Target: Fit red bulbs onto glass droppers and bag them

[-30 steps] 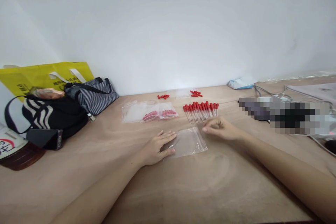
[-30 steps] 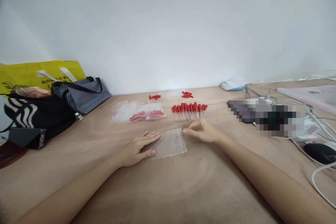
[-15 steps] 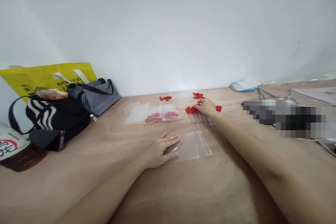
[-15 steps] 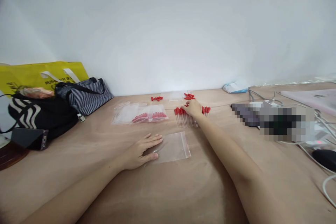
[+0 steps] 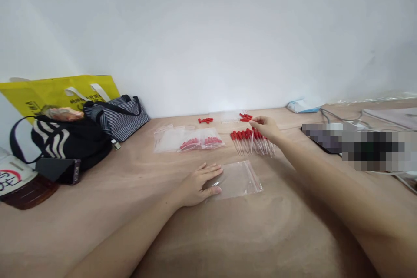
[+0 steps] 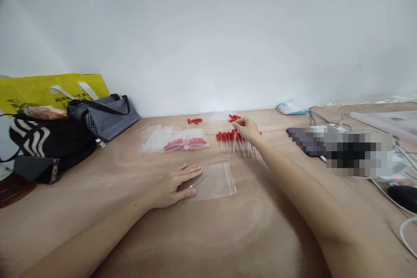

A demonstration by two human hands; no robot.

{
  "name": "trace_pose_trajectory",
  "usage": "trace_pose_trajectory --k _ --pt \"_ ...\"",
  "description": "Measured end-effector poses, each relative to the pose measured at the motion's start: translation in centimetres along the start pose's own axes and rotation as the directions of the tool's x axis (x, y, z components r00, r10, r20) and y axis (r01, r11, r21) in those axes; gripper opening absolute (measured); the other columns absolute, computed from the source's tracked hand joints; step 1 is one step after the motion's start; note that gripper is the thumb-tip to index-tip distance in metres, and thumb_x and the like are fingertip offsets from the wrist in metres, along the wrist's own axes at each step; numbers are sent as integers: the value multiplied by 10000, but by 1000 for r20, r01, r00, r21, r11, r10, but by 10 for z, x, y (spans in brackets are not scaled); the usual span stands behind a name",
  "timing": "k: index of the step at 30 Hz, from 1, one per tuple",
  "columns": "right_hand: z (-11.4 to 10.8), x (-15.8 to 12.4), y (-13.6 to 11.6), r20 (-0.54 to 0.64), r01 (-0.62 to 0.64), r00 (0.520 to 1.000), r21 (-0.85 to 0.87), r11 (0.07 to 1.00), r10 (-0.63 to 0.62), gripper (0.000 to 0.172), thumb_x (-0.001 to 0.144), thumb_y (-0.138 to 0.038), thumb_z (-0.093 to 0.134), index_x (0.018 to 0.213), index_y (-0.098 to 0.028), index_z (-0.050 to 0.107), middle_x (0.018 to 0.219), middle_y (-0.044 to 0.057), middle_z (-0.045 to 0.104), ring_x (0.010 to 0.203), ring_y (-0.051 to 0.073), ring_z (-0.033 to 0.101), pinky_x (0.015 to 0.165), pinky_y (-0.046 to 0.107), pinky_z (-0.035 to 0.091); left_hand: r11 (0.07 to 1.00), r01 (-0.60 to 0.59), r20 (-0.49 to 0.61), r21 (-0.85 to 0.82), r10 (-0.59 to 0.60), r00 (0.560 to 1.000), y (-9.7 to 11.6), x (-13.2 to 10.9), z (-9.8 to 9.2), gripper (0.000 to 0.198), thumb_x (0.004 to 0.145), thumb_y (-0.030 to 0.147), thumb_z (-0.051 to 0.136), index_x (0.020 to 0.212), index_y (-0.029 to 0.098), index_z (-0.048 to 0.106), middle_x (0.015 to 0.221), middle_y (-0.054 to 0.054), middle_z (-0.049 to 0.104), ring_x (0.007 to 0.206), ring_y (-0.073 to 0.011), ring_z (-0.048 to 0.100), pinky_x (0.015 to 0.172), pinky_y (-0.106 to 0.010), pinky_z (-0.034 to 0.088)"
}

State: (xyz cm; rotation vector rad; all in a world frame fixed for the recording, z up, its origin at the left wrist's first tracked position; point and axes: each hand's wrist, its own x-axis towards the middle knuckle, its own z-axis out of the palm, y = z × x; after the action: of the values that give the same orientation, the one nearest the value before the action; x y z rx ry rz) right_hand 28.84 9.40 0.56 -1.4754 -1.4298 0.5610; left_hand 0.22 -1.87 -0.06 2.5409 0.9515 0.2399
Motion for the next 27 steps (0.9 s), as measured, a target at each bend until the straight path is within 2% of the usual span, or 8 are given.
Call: trace_pose_trajectory --k 2,5,8,11,16,21,24,27 --pt "-13 -15 -1 -19 0 1000 98 995 2 213 744 -385 519 760 -172 519 680 22 602 567 108 556 542 238 456 1000 13 -9 1 -13 1000 1 0 0 540 834 465 405 1312 240 296 1358 -35 339 1263 -178 282 1073 -418 150" --pt "-30 -47 3 -43 -8 999 372 928 25 286 677 -451 597 694 -187 490 607 -4 566 521 99 525 501 224 435 999 34 -31 4 -34 999 3 -1 -1 565 823 478 415 1319 244 278 1357 -33 342 1256 -195 296 1068 -420 174" --pt "-36 -77 10 -10 -70 996 487 870 86 305 649 -462 632 693 -191 498 605 -16 545 529 95 520 497 215 424 999 50 -35 14 -49 998 4 -1 -1 571 821 481 414 1322 248 269 1365 -33 328 1261 -218 282 1059 -434 194" --pt "-34 -95 17 -6 -123 988 563 817 153 313 629 -457 655 704 -191 507 627 -12 554 532 93 514 504 219 425 999 45 -39 21 -44 998 4 -1 -1 565 826 472 409 1325 251 260 1370 -34 318 1260 -220 283 1058 -437 190" --pt "-18 -109 11 79 -233 969 621 749 236 330 596 -453 682 707 -184 527 646 -1 587 552 98 535 558 235 442 998 57 -40 18 -56 998 4 -1 -2 573 825 474 410 1326 238 263 1372 -39 315 1264 -224 275 1059 -438 183" --pt "-3 -129 -9 306 -348 934 649 677 186 338 565 -411 718 729 -184 529 673 1 620 624 115 581 639 257 457 999 49 -37 10 -49 998 4 0 -2 579 814 475 432 1320 240 275 1364 -32 334 1252 -212 302 1070 -419 163" --pt "2 -135 -15 386 -326 918 593 736 96 322 550 -368 732 741 -179 555 675 -8 623 582 97 556 576 236 439 999 48 -40 10 -47 998 4 1 -1 577 814 468 439 1319 239 279 1362 -33 337 1255 -216 296 1068 -422 163" --pt "3 -133 -11 428 -268 903 507 820 31 288 556 -359 724 728 -160 608 588 -28 592 487 66 477 486 208 379 998 56 -47 6 -55 997 5 1 -1 569 813 469 440 1314 243 291 1366 -24 330 1267 -227 266 1060 -430 180"
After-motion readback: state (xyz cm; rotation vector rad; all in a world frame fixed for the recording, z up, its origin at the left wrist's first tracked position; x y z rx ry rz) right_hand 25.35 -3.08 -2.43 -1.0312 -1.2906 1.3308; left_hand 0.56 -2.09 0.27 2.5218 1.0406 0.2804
